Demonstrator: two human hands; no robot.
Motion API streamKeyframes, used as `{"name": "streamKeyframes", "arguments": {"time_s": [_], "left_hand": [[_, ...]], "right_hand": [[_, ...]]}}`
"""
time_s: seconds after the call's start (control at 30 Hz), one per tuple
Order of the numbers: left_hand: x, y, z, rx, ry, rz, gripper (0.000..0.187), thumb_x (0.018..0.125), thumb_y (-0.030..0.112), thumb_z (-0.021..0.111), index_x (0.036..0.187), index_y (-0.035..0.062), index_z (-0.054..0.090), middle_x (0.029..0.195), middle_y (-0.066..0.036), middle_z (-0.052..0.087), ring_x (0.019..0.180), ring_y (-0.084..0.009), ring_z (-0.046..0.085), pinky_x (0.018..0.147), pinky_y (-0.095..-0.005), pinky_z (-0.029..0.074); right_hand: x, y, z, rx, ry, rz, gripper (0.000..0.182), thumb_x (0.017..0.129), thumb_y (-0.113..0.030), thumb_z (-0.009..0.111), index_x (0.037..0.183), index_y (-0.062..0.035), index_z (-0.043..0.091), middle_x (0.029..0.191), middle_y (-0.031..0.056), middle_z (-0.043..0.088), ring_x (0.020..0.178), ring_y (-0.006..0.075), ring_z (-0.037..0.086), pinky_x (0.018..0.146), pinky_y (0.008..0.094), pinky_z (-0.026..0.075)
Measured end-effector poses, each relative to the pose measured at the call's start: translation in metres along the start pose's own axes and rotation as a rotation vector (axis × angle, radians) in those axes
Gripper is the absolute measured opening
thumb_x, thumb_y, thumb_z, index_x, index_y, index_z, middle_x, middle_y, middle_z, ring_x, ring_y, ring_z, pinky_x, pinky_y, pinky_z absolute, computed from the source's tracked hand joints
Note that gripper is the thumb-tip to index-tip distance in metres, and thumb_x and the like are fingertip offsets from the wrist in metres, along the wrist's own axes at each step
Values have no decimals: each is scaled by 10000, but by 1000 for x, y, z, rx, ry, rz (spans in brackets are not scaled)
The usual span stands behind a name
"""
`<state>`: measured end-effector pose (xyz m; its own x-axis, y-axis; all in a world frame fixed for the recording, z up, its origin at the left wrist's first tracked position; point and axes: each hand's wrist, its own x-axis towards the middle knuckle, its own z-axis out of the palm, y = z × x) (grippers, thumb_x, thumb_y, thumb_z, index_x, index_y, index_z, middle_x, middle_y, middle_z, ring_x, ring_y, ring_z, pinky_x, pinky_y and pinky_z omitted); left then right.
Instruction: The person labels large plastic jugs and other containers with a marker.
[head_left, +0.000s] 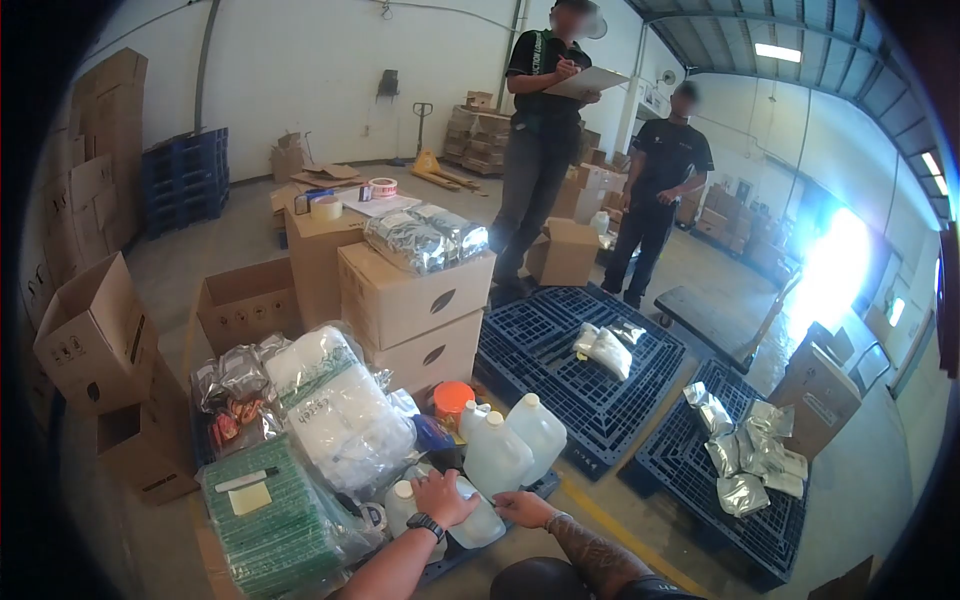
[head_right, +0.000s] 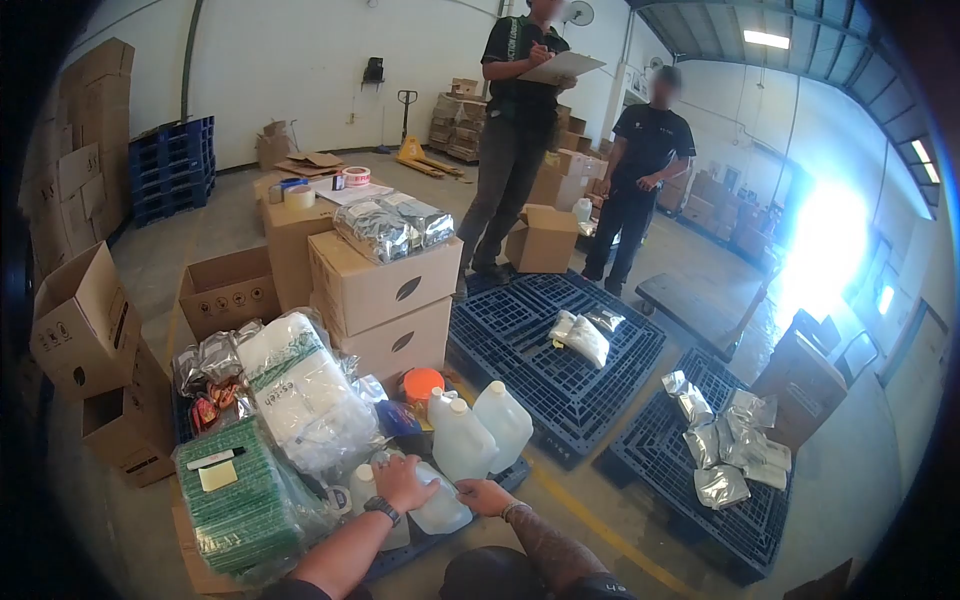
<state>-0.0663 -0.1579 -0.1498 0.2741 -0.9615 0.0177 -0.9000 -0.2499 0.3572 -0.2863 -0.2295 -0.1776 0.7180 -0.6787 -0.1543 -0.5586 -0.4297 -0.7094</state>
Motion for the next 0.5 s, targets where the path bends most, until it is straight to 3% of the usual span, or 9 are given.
{"name": "streamKeyframes", "arguments": {"time_s": [0.07, 0.13, 0.33, 0.5], "left_hand": [[1, 1, -1, -1, -1, 0, 680, 771, 635, 686, 1257, 161, 650, 1234, -176, 616, 1204, -324, 576, 1136, -576, 223], [1, 1, -2, -4, 2, 4, 676, 772, 629, 687, 1253, 156, 653, 1235, -182, 613, 1196, -323, 578, 1129, -561, 230], [0, 2, -3, -14, 14, 8, 665, 776, 618, 687, 1250, 153, 658, 1229, -188, 613, 1182, -354, 583, 1125, -545, 236], [-1, 1, -1, -11, 27, 16, 663, 778, 612, 682, 1247, 145, 650, 1213, -194, 616, 1159, -360, 594, 1102, -535, 264]], "right_hand": [[3, 4, 4, 36, -4, 4, 423, 955, -345, 628, 1260, -52, 649, 1089, 170, 737, 975, 314, 722, 884, 407, 551], [5, 3, 8, 98, -12, 18, 402, 965, -345, 645, 1269, -83, 662, 1080, 138, 748, 998, 261, 725, 908, 375, 545], [6, -2, 10, 35, 1, 37, 370, 962, -332, 654, 1234, -84, 691, 1066, 124, 755, 964, 232, 733, 889, 355, 552], [8, 0, 7, 50, -3, 0, 376, 952, -317, 647, 1244, -84, 686, 1085, 130, 752, 976, 252, 732, 898, 368, 553]]}}
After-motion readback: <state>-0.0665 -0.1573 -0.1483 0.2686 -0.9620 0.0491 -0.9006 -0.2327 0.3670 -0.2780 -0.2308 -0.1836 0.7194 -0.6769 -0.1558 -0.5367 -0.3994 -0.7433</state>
